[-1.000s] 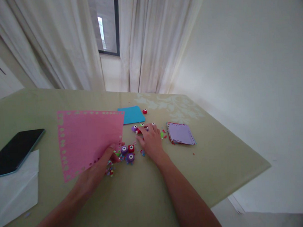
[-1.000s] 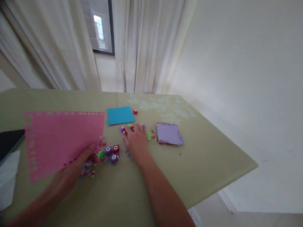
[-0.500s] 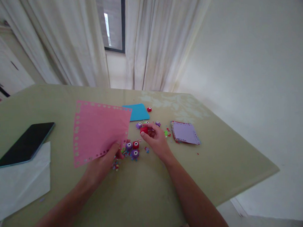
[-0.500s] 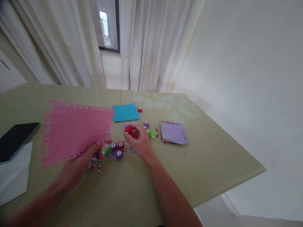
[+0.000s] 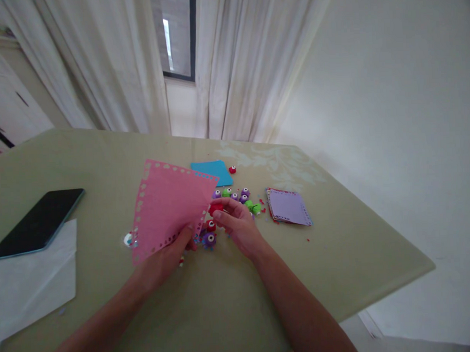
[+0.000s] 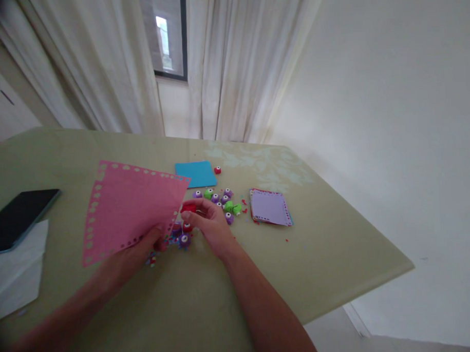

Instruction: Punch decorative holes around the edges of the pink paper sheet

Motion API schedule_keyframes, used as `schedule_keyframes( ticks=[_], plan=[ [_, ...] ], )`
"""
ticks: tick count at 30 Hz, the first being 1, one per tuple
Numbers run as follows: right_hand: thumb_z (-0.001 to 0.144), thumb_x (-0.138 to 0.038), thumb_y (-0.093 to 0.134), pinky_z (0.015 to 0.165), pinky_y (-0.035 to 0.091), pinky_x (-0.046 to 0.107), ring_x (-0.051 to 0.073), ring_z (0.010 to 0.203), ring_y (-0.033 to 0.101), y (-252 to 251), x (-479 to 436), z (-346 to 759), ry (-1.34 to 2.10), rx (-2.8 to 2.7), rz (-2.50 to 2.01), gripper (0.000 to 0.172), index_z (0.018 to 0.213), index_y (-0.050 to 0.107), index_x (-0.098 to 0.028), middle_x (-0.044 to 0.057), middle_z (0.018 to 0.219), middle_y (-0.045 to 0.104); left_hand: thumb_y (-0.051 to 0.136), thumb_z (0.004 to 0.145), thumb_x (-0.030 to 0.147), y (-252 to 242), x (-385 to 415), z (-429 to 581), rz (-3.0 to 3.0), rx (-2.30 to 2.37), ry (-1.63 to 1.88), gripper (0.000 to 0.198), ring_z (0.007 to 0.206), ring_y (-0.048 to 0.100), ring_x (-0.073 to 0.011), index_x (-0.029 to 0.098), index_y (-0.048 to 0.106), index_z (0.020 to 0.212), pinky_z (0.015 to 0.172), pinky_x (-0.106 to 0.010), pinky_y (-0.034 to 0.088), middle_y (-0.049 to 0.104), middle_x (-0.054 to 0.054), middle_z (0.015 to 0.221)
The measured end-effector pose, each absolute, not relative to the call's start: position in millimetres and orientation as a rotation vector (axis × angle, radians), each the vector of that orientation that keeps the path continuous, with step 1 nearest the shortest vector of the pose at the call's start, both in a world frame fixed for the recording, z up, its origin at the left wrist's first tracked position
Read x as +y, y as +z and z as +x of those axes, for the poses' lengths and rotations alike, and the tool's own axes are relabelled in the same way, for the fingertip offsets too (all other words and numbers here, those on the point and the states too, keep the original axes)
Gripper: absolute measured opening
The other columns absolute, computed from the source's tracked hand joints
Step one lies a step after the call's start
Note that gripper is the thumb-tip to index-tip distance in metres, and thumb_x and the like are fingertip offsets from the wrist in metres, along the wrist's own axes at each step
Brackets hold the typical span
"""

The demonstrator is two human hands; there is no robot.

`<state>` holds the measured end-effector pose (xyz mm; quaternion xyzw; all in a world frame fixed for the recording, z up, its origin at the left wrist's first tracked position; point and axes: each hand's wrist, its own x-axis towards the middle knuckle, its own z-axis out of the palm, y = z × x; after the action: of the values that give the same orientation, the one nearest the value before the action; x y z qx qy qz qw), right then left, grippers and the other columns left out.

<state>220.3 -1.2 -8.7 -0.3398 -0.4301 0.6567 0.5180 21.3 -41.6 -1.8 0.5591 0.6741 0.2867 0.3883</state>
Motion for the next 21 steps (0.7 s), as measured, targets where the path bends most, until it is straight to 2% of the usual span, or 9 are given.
schedule_keyframes(
  ticks=[15, 21],
  plan=[
    [0.072, -0.034, 0.097, 0.078, 0.058, 0.029, 0.015, 0.082, 0.073, -9.1, -2.0, 219.6, 1.578, -1.045, -0.831, 0.039, 0.105, 0.080, -0.024, 0.003, 0.099, 0.081, 0.046, 0.082, 0.072, 3.6, -39.1, 23.1, 1.440, 1.677, 0.738, 0.054, 0.070, 0.071, -0.0303, 0.028, 0.066, 0.058, 0.072, -0.041, 0.058, 0.075, -0.008, 0.072],
    [0.070, -0.034, 0.098, 0.076, 0.057, 0.028, 0.015, 0.079, 0.070, -6.6, -1.4, 219.9, 1.567, -1.026, -0.820, 0.037, 0.101, 0.081, -0.022, 0.002, 0.096, 0.080, 0.043, 0.083, 0.067, 10.4, -40.9, 25.4, 1.527, 1.650, 0.664, 0.053, 0.062, 0.067, -0.0280, 0.030, 0.059, 0.049, 0.068, -0.040, 0.053, 0.068, -0.005, 0.059]
  ],
)
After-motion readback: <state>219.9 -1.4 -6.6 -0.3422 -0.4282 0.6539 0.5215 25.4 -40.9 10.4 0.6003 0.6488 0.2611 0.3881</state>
